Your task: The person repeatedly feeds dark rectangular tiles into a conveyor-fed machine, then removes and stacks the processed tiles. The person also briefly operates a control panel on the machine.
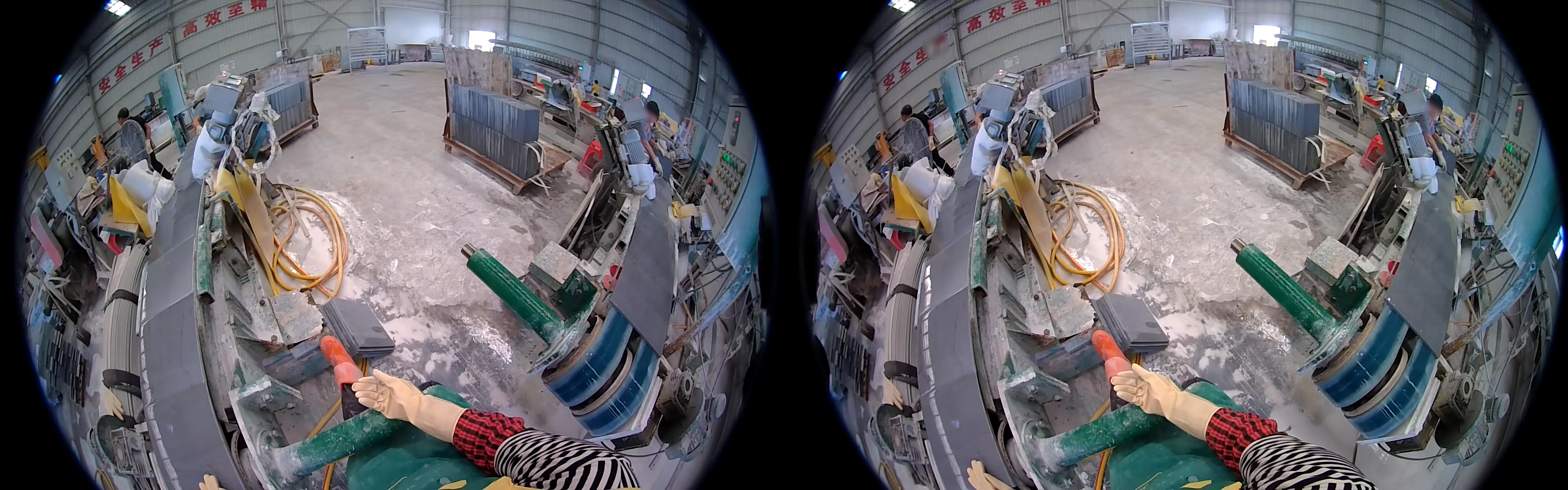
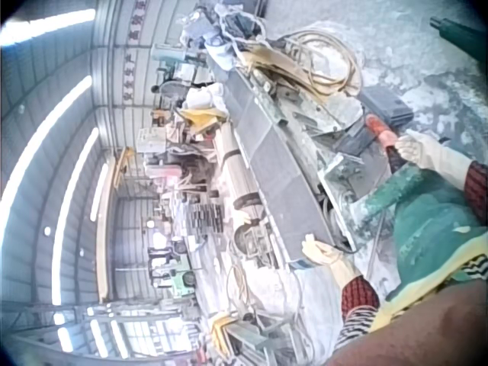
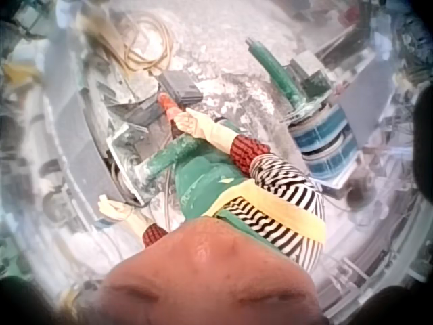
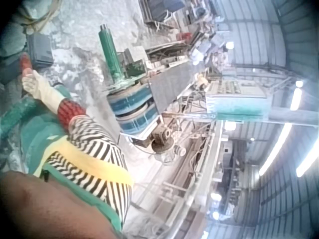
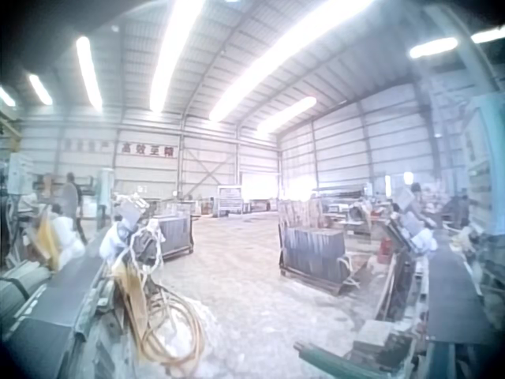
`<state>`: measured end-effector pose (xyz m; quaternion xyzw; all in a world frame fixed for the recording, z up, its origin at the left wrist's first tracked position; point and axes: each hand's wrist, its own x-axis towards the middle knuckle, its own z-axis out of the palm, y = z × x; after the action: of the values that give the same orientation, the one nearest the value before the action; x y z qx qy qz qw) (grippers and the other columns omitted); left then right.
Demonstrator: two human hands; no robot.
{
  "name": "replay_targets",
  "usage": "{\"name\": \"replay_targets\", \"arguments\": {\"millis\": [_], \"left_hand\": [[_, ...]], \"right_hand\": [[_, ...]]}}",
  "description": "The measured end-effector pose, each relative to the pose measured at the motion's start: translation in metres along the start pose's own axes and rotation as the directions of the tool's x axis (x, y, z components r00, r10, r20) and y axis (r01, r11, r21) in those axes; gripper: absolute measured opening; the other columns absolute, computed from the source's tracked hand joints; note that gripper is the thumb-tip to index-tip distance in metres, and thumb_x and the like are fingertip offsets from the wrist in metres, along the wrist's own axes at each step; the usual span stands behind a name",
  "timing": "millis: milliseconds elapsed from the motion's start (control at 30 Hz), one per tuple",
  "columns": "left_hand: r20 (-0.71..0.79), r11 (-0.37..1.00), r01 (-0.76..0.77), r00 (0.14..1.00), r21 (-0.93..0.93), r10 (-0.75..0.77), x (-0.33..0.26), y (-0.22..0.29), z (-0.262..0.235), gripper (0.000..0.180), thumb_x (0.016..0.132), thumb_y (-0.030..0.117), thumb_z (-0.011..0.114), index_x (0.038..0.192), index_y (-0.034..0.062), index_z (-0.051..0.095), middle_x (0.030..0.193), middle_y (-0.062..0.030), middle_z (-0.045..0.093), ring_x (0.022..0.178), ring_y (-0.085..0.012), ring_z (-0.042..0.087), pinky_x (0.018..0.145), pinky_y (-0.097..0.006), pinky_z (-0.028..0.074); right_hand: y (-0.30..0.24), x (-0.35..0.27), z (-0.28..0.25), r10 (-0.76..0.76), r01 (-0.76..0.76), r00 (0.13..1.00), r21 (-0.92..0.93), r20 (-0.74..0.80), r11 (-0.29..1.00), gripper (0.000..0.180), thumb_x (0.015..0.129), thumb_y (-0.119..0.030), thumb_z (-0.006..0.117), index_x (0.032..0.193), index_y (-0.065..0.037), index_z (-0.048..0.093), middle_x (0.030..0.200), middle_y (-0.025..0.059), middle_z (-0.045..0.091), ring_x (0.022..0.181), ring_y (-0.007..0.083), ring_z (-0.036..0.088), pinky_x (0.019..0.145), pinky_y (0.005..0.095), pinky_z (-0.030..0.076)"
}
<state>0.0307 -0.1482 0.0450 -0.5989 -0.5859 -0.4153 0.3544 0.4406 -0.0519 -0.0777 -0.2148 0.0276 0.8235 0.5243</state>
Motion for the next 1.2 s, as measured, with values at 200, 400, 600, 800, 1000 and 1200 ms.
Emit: {"name": "replay_targets", "arguments": {"millis": [200, 400, 600, 800, 1000, 1200], "left_hand": [[0.027, 1.0, 0.013, 1.0, -0.011, -0.013, -0.008, -0.005, -0.001, 0.02, 0.1, 0.009, 0.055, 0.104, -0.0035, 0.07, 0.101, -0.0192, 0.071, 0.096, -0.0422, 0.065, 0.09, -0.052, 0.05], [0.023, 0.998, 0.045, 0.999, -0.04, -0.044, -0.004, 0.005, -0.004, 0.022, 0.101, 0.009, 0.052, 0.105, -0.0023, 0.07, 0.103, -0.0203, 0.069, 0.101, -0.0425, 0.063, 0.091, -0.053, 0.048], [0.168, 0.983, 0.181, 0.969, 0.013, -0.18, -0.057, -0.042, -0.003, 0.029, 0.102, 0.011, 0.044, 0.114, -0.0059, 0.064, 0.118, -0.0239, 0.064, 0.112, -0.0424, 0.056, 0.104, -0.05, 0.04], [0.253, 0.984, 0.178, 0.952, 0.003, -0.173, -0.06, -0.049, 0.001, 0.034, 0.104, 0.012, 0.038, 0.119, -0.0037, 0.064, 0.122, -0.0203, 0.065, 0.124, -0.0413, 0.054, 0.11, -0.05, 0.034], [0.103, 0.742, 0.667, 0.744, -0.068, -0.66, -0.067, -0.034, -0.007, 0.05, 0.099, 0.016, 0.054, 0.141, -0.0081, 0.042, 0.149, -0.0225, 0.042, 0.139, -0.0355, 0.038, 0.117, -0.046, 0.027], [0.415, -0.106, 0.872, 0.119, -0.479, -0.902, -0.083, -0.07, -0.033, 0.046, 0.095, 0.029, 0.064, 0.131, 0.0041, 0.053, 0.123, -0.0073, 0.061, 0.101, -0.0161, 0.059, 0.083, -0.029, 0.049]], "right_hand": [[-0.001, -0.001, 0.001, -0.004, 0.004, 1.0, -0.004, -0.012, 1.0, 0.04, 0.105, -0.033, 0.046, 0.116, 0.002, 0.061, 0.112, 0.0182, 0.07, 0.097, 0.0293, 0.07, 0.086, 0.0402, 0.06], [-0.003, -0.002, 0.003, -0.005, 0.005, 1.0, 0.001, -0.019, 1.0, 0.041, 0.105, -0.034, 0.046, 0.117, 0.002, 0.061, 0.114, 0.0187, 0.069, 0.096, 0.0296, 0.071, 0.085, 0.0403, 0.06], [0.003, 0.01, -0.004, 0.034, -0.036, 0.995, 0.023, 0.092, 0.999, 0.049, 0.104, -0.037, 0.045, 0.114, 0.007, 0.065, 0.109, 0.0193, 0.071, 0.095, 0.0297, 0.071, 0.086, 0.0399, 0.06], [-0.001, 0.0, 0.001, -0.03, 0.031, 0.999, -0.021, 0.029, 0.999, 0.045, 0.103, -0.037, 0.048, 0.111, 0.004, 0.065, 0.109, 0.0198, 0.071, 0.093, 0.0284, 0.072, 0.085, 0.0406, 0.059], [-0.004, -0.005, 0.01, -0.012, 0.012, 1.0, 0.016, -0.02, 1.0, 0.043, 0.105, -0.035, 0.047, 0.112, 0.003, 0.063, 0.11, 0.0199, 0.07, 0.093, 0.0294, 0.071, 0.086, 0.0413, 0.058], [-0.006, -0.004, 0.007, -0.019, 0.019, 1.0, 0.0, -0.007, 1.0, 0.043, 0.104, -0.035, 0.048, 0.117, 0.004, 0.061, 0.113, 0.0193, 0.069, 0.094, 0.0288, 0.07, 0.086, 0.0404, 0.058]]}}
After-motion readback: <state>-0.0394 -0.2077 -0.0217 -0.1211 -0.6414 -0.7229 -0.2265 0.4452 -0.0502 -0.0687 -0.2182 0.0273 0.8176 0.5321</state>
